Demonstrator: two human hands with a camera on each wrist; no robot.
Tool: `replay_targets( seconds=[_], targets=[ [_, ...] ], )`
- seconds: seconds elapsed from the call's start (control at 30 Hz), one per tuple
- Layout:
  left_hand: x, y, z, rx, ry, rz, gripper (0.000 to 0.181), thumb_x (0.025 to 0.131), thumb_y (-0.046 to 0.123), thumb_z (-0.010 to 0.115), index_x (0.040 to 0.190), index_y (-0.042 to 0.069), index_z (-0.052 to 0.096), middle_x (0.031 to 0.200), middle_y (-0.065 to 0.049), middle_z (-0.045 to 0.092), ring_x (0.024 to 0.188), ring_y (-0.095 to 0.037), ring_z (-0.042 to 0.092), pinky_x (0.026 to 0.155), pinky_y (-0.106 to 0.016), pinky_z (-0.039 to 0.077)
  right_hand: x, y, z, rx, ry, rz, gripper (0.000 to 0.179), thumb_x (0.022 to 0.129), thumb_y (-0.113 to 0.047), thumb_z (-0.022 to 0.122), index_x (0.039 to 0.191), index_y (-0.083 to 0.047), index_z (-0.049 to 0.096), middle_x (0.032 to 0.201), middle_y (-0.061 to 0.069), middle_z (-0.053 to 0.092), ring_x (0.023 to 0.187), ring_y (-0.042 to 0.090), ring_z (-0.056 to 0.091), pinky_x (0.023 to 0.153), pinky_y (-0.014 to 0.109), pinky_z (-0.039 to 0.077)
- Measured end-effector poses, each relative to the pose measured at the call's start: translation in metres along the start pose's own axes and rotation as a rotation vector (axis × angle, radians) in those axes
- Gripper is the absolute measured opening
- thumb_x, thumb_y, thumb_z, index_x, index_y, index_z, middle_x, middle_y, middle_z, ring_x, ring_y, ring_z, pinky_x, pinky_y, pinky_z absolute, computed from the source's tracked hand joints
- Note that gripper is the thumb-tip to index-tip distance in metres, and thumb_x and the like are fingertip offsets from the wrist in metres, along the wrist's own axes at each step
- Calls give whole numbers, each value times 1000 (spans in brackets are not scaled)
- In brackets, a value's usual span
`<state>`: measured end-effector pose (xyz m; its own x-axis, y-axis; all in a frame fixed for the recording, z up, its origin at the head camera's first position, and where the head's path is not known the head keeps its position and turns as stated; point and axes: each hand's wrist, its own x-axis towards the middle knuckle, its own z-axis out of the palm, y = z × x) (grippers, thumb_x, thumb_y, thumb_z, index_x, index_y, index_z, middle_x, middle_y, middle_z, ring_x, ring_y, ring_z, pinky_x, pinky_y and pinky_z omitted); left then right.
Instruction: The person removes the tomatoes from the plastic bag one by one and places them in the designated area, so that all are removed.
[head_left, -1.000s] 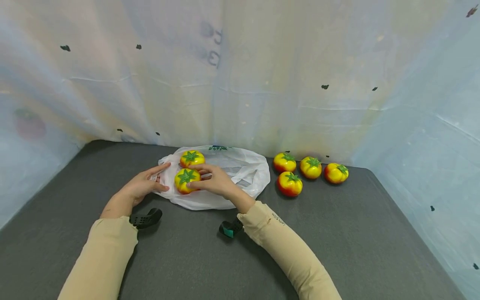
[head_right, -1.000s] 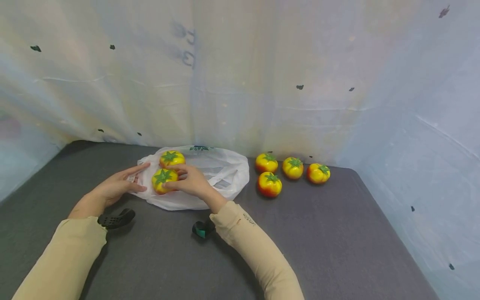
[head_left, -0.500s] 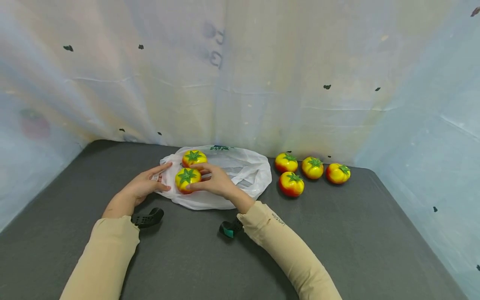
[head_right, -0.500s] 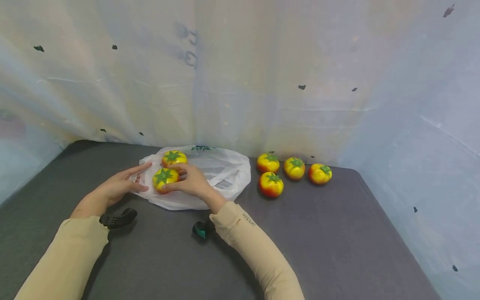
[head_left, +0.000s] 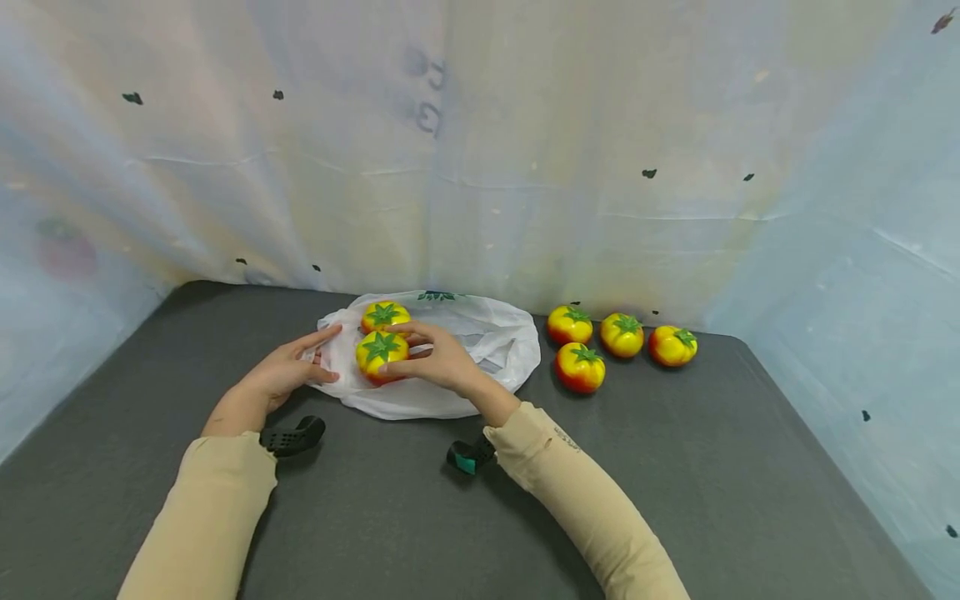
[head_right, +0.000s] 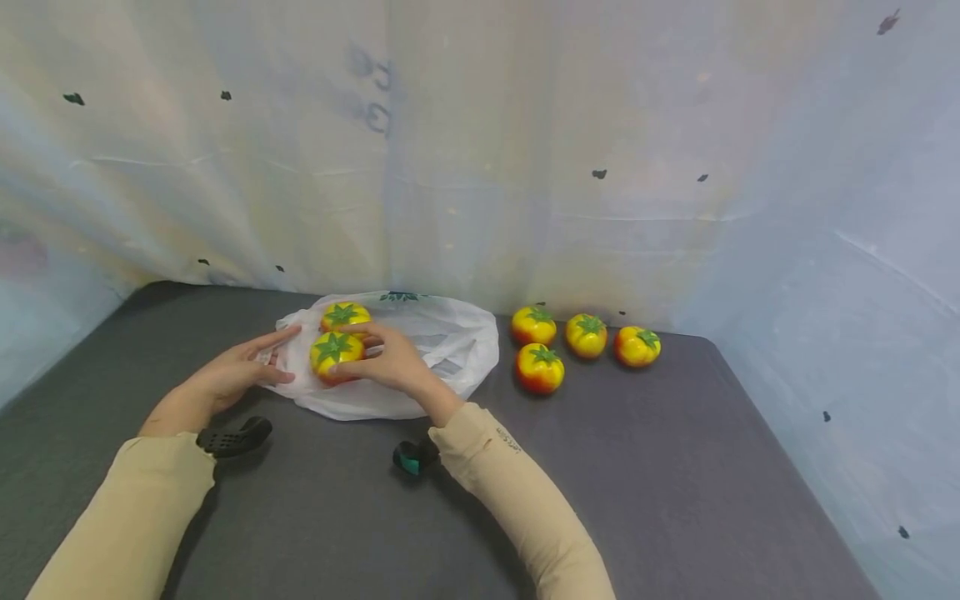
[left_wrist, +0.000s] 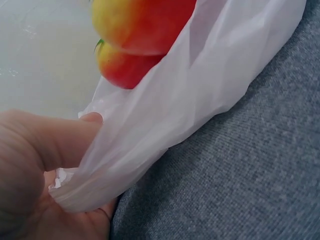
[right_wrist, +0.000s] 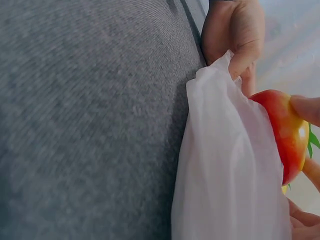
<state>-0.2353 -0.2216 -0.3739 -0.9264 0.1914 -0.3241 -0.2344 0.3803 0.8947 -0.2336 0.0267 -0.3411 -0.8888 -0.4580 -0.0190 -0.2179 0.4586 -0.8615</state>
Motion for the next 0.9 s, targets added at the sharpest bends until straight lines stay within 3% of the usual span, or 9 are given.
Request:
replay_targets(
  seconds=[0.57,0.9],
  targets=[
    [1,0,-1,19,-20,21,90,85,6,67,154,22,11,158,-20,-15,144,-43,-13,113,-64,0,-26,11,-29,21,87,-19,53,81,-27,76,130,-26,59,135,0,54,119,23,53,90,31,51],
    [3,-2,-2,21,-30,24,90,85,6,67,154,23,11,158,-20,-17,144,-44,-14,112,-66,-1,-33,20,-42,-6,145,-63,51,80,-24,77,129,-23,61,134,-3,56,116,22,54,100,42,46]
  ],
)
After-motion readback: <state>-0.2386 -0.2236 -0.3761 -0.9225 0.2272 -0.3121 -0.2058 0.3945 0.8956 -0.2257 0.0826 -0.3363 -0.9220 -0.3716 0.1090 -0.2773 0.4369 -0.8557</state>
